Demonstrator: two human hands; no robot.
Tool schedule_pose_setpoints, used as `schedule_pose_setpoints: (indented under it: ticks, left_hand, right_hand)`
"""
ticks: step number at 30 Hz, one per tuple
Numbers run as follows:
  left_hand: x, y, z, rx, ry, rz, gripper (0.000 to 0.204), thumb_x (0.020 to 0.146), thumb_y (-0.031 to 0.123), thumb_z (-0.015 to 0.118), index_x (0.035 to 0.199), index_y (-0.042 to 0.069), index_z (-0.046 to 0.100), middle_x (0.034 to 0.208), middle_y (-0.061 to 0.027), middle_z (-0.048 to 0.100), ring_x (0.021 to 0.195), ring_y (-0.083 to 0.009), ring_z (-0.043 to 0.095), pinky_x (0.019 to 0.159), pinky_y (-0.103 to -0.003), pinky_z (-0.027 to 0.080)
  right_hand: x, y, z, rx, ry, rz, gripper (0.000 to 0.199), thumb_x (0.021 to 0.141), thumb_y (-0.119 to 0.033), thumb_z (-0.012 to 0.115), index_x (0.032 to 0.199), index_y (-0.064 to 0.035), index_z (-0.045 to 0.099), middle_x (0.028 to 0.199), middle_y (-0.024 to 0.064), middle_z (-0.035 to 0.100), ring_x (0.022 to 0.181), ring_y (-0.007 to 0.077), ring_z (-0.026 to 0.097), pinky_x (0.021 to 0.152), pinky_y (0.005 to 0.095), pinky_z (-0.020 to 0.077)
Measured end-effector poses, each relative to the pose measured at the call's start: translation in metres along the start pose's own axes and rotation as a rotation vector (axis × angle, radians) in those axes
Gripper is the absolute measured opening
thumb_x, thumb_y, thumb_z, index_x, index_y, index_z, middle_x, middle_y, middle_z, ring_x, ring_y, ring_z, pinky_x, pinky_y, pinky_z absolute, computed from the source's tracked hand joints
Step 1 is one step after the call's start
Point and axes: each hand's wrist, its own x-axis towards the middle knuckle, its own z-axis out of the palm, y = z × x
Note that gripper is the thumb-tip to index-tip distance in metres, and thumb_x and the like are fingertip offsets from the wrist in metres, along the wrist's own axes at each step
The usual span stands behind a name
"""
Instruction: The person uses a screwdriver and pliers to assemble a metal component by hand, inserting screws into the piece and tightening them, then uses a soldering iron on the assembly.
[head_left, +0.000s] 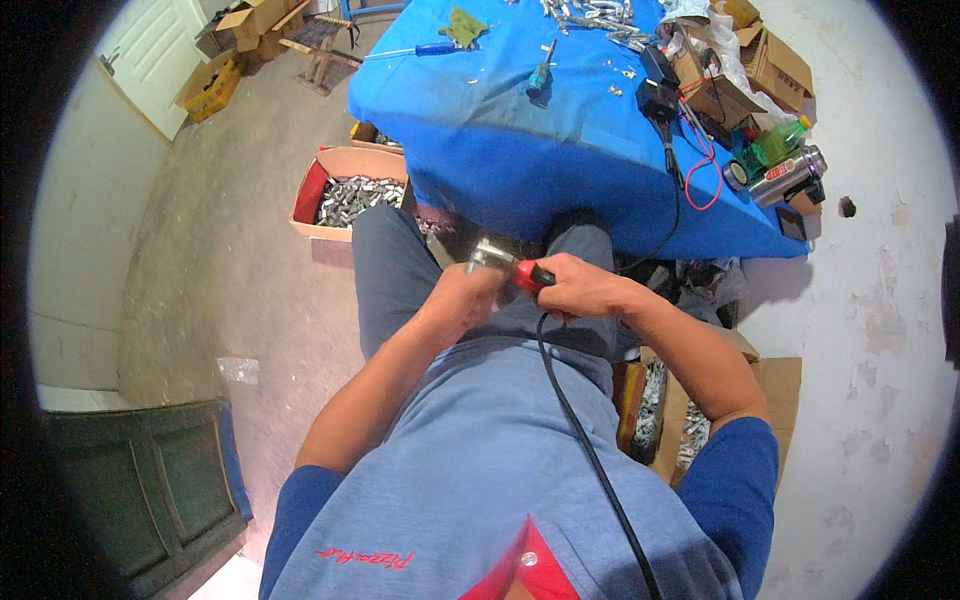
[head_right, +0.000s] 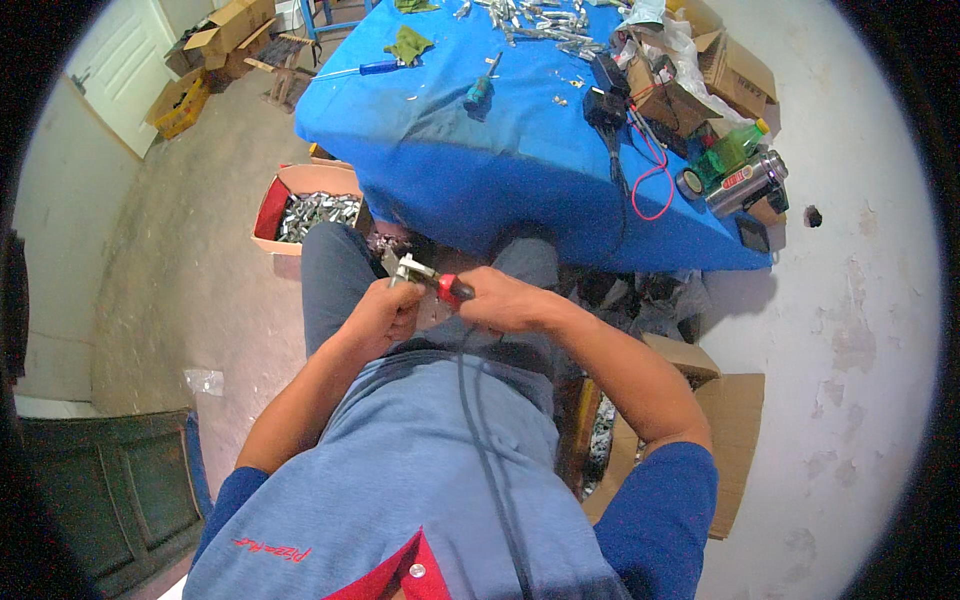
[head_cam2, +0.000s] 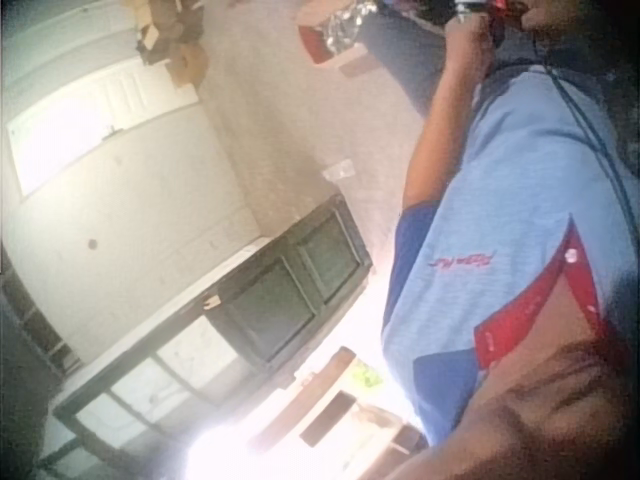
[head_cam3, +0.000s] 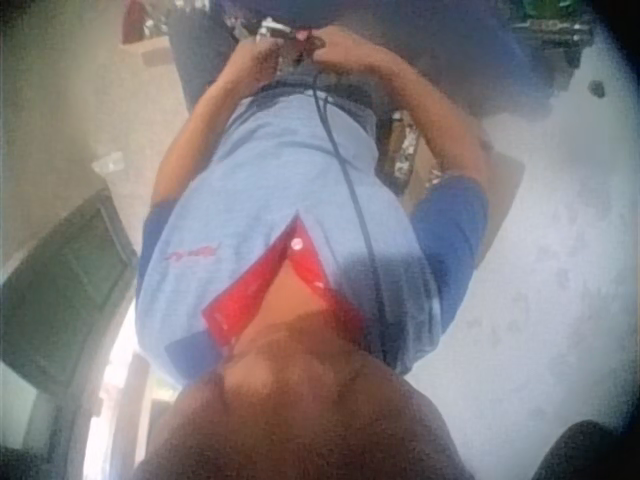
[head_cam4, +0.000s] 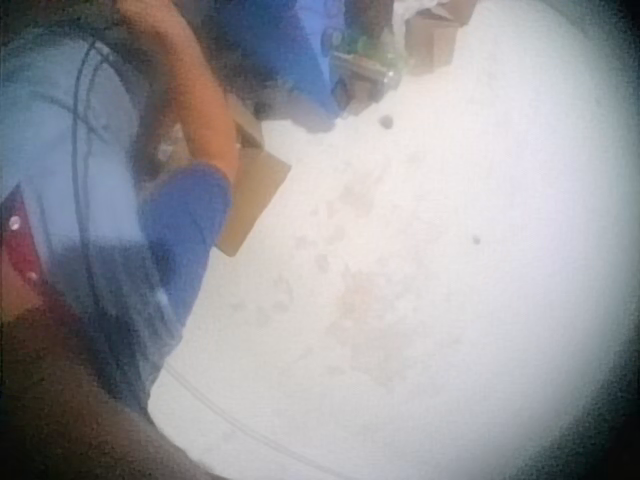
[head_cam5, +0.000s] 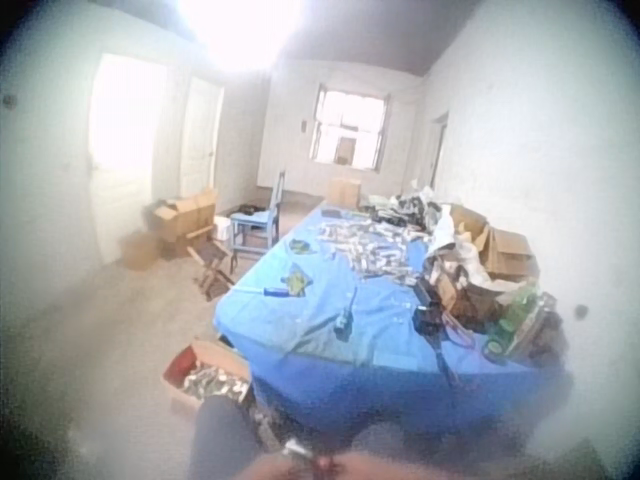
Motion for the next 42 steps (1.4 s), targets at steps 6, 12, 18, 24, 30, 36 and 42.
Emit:
schedule_pose_setpoints:
  ticks: [6,12,18,24,30,36,42]
  left_hand:
    - [-0.017,0.011,0.006,0.105,-0.163,-0.035,0.026,0.086,0.023,0.062,0.067,0.011,0.048,0.053,0.0035,0.04,0.042,-0.0066,0.033,0.04,-0.025,0.023]
    - [-0.005,0.0,0.006,0.208,-0.117,0.009,0.026,0.086,0.023,0.061,0.066,0.013,0.048,0.054,0.0055,0.038,0.043,-0.0063,0.031,0.04,-0.025,0.021]
    - [0.014,-0.007,0.019,0.071,0.059,-0.026,0.03,0.089,0.021,0.058,0.063,0.015,0.043,0.054,0.0071,0.034,0.043,-0.0061,0.028,0.041,-0.025,0.02]
    - [-0.029,0.035,0.031,0.106,-0.081,0.063,0.029,0.088,0.019,0.057,0.063,0.015,0.043,0.055,0.0059,0.035,0.044,-0.0052,0.029,0.04,-0.025,0.02]
    - [-0.036,0.031,0.036,0.284,-0.14,0.121,0.019,0.086,0.018,0.059,0.07,0.01,0.055,0.055,0.0044,0.04,0.045,-0.006,0.033,0.041,-0.024,0.024]
    - [0.003,-0.027,-0.004,0.002,-0.042,-0.038,0.019,0.085,0.02,0.063,0.072,0.015,0.051,0.059,0.0076,0.038,0.047,-0.0058,0.032,0.043,-0.024,0.023]
    - [-0.01,-0.003,-0.012,-0.031,-0.09,0.091,0.028,0.091,0.014,0.06,0.069,0.016,0.043,0.055,0.0069,0.035,0.044,-0.0054,0.032,0.041,-0.024,0.023]
  right_hand:
    - [-0.035,-0.002,0.007,0.733,-0.228,0.14,0.022,0.073,-0.01,0.061,0.092,-0.0011,0.057,0.073,0.006,0.058,0.056,0.0151,0.059,0.049,0.0293,0.0474]
    - [-0.035,0.013,0.021,-0.18,0.226,-0.13,0.027,0.076,-0.008,0.06,0.101,0.0001,0.054,0.077,0.0132,0.062,0.066,0.0256,0.062,0.058,0.0361,0.0495]
    - [0.0,0.04,0.016,-1.036,0.822,-0.391,0.029,0.075,-0.007,0.06,0.103,-0.002,0.054,0.085,0.0152,0.06,0.077,0.0275,0.063,0.063,0.0361,0.0492]
    - [-0.039,-0.021,0.002,0.547,-0.094,0.001,0.022,0.073,-0.009,0.056,0.092,0.0017,0.056,0.072,0.0069,0.059,0.057,0.0157,0.058,0.049,0.0294,0.0455]
    - [-0.057,-0.012,0.008,0.853,-0.293,0.043,0.032,0.073,-0.011,0.059,0.102,0.0016,0.056,0.078,0.0104,0.063,0.061,0.0181,0.063,0.052,0.0297,0.0512]
    - [-0.054,-0.032,0.002,0.741,-0.131,-0.183,0.034,0.071,-0.013,0.059,0.102,0.0022,0.059,0.086,0.0097,0.065,0.068,0.017,0.063,0.059,0.0289,0.0507]
    - [-0.016,0.014,-0.021,0.473,0.238,0.077,0.036,0.073,-0.008,0.052,0.107,0.0007,0.057,0.092,0.0091,0.063,0.079,0.018,0.062,0.072,0.0311,0.0495]
